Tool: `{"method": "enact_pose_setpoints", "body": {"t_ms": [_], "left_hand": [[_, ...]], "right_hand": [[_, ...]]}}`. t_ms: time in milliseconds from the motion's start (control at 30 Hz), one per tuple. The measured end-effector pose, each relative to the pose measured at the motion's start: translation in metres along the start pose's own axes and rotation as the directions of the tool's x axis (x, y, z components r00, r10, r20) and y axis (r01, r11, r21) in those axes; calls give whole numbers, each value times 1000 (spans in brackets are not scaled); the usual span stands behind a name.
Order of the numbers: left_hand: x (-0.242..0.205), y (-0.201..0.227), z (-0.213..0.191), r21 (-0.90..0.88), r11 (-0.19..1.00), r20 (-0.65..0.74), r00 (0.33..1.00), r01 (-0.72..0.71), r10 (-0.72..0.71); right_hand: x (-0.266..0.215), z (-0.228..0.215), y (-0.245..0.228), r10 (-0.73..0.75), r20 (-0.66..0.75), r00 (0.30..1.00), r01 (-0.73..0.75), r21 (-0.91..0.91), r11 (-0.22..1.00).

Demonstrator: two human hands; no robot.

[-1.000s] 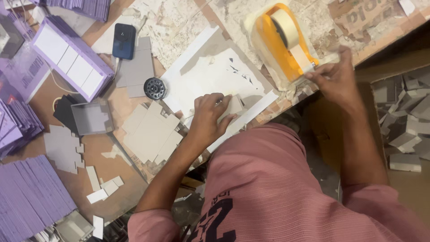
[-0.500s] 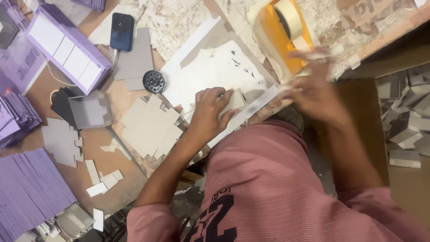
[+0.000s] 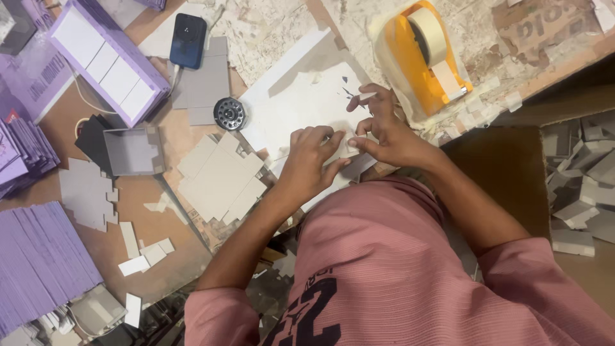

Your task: The person assembles small white cardboard boxes by folding flaps and securing them with adhesive tape. They repeatedly pick up flat pieces, fold them into box shapes, and use a tape dispenser to seal the edges.

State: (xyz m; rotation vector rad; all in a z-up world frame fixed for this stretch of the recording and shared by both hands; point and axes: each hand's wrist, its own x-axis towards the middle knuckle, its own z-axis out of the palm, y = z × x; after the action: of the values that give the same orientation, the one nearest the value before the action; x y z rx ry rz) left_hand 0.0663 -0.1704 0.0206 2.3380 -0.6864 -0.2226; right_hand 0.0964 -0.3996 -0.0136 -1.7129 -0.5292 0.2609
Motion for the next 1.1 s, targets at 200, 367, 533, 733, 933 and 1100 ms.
{"method": "enact_pose_setpoints", "body": {"t_ms": [200,367,533,733,933,1100], "left_hand": [[0,-1,0,15,1000,21,1000,-1,0],[3,-2,-1,17,1000,8,1000,-10,10],[4,1,-3,8,1000,14,1000,6,-6],[18,19,-10,124,948,40,954,292,-299],[45,20,-21,28,853,-152,845,522,-512],[59,32,-13,103,721,-15,726,686,-688]], "right_hand": [[0,11,11,104,27,994,-105,23,994],[-1,20,56,347,181,920,-375,664,647],[-15,23,81,308,-86,948,-266,324,908],[-27,37,52,291,-362,885,-240,181,954],[-58,51,13,250,21,968,-251,29,968],[-67,52,29,27,3,1000,-27,-1,1000]]}}
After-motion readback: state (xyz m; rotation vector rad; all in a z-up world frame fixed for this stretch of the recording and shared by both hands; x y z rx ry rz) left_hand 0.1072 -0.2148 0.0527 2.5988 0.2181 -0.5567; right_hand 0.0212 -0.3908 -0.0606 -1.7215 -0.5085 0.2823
